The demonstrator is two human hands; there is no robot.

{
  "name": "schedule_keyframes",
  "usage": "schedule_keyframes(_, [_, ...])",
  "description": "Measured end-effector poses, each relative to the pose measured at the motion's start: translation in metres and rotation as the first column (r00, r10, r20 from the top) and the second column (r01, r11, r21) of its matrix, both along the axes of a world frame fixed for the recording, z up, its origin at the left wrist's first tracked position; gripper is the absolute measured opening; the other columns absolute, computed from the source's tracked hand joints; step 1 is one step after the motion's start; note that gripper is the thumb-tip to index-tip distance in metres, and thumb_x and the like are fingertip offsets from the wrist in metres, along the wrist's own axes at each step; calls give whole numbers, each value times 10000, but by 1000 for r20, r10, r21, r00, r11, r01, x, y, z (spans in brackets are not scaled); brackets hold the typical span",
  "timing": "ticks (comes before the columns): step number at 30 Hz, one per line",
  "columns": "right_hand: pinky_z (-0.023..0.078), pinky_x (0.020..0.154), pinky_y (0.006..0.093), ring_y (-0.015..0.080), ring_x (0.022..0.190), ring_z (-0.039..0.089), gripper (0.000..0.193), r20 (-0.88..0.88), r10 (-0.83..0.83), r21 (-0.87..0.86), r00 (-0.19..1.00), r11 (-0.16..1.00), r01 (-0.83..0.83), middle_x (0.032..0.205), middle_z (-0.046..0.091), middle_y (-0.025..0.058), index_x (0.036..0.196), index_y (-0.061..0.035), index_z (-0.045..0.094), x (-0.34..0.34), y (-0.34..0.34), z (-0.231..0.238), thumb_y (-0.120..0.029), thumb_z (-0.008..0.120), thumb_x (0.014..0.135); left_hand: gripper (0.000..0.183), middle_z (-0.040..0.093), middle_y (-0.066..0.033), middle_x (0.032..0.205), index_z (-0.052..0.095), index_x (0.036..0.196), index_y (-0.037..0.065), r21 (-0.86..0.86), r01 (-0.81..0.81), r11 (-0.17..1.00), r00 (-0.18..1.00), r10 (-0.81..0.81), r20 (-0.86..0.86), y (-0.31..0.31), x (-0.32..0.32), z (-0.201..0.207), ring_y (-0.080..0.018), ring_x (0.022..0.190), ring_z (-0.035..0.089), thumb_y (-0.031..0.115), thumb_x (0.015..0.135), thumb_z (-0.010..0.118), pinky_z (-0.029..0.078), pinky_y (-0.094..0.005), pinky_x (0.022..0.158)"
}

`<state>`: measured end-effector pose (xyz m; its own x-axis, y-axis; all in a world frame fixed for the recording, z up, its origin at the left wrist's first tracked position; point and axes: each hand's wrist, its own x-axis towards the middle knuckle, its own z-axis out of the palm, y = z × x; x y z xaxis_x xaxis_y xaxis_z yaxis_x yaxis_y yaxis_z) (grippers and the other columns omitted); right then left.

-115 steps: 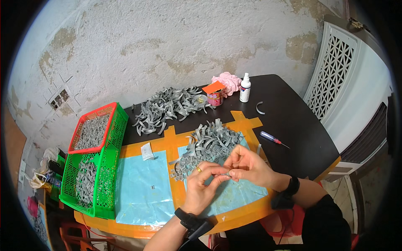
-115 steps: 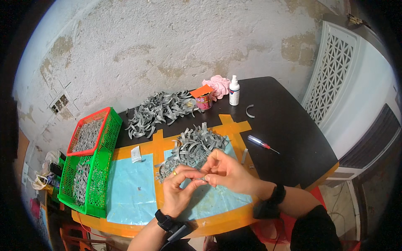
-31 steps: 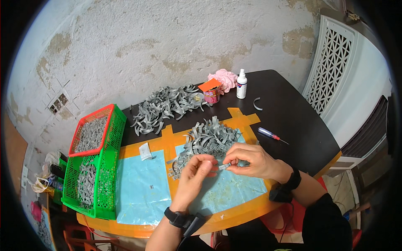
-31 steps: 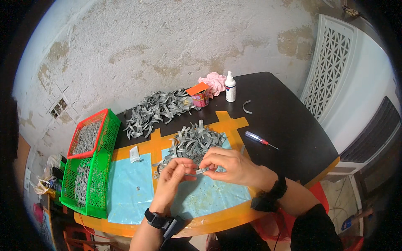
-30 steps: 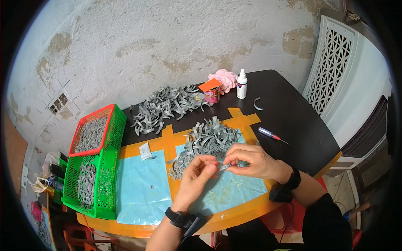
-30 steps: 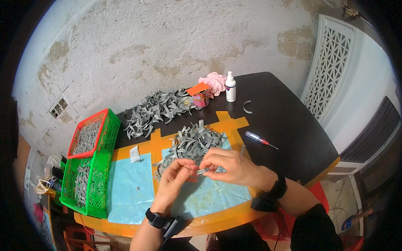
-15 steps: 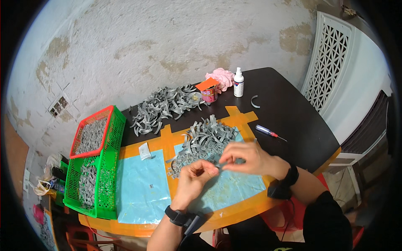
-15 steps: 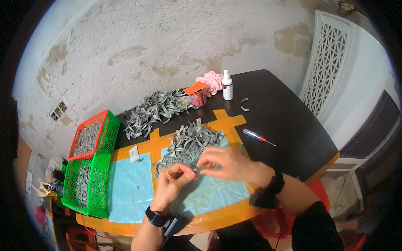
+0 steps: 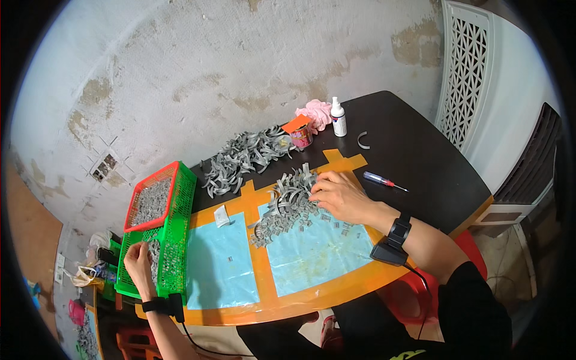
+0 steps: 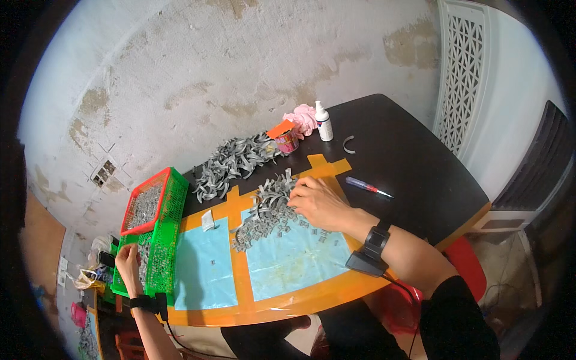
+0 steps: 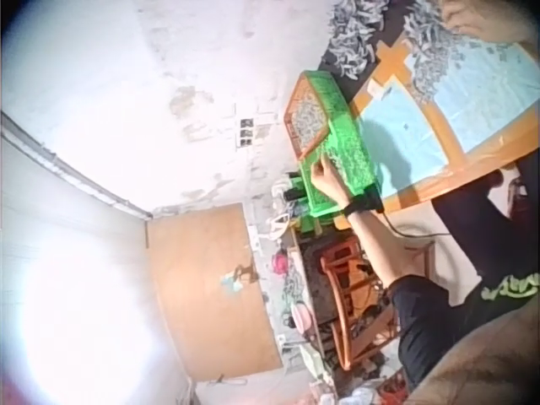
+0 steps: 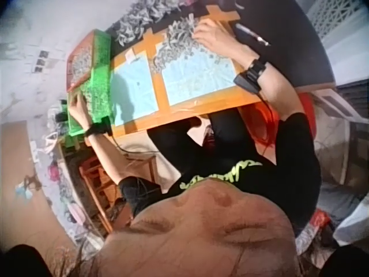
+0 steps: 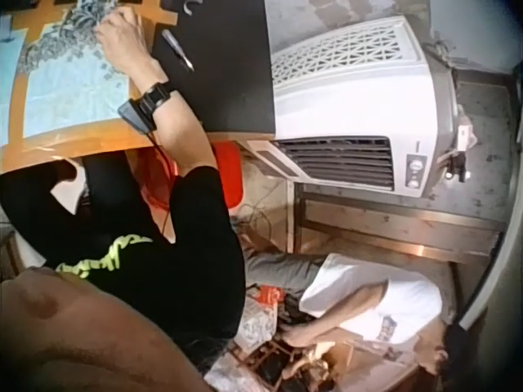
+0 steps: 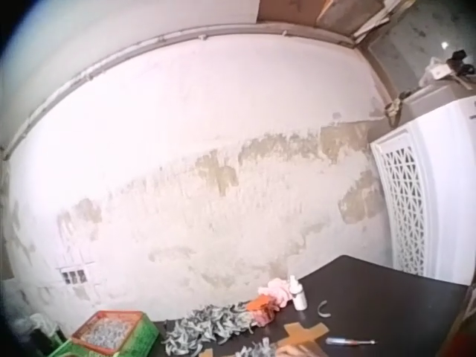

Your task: Processing and manual assembly of small grey shoe components at a workbench.

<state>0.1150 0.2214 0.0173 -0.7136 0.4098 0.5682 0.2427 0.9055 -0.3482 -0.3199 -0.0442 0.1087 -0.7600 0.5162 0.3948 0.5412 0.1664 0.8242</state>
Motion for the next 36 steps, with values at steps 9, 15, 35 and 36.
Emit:
schedule_keyframes(9, [471,810,315,194,928,580,151,-297,103,-267,949,946,-186,917,639,56,913,-15,678,5,-4,13,-63,696,771,340,611,-136,1078,607,1122,2,-190,94,977,863,-175,-473,30,60,2,-261,969,604,90,801,676,499,-367,783])
schedule_keyframes(15, [482,742,240,84,831,596,97,-529,169,-736,832,396,-549,869,626,20,898,-13,612,5,-19,2,-2,661,816,229,616,-61,997,601,1083,3,120,772,624,500,-713,492,101,229,-11,-147,935,609,97,875,627,521,-296,781])
schedule_keyframes(35, [470,571,217,67,665,567,85,-335,29,-860,942,399,-318,816,601,26,919,-20,547,4,-22,13,-51,611,874,233,624,-85,788,682,911,29,-395,652,647,670,-735,-99,150,236,-70,-175,645,610,96,708,773,489,-282,602])
schedule_keyframes(36, [474,589,218,74,682,578,80,-322,30,-868,946,389,-308,830,615,35,939,-14,553,4,-24,14,-49,602,886,220,612,-87,783,683,896,31,-384,676,628,647,-756,-98,150,235,-73,-190,636,604,92,704,772,488,-289,601])
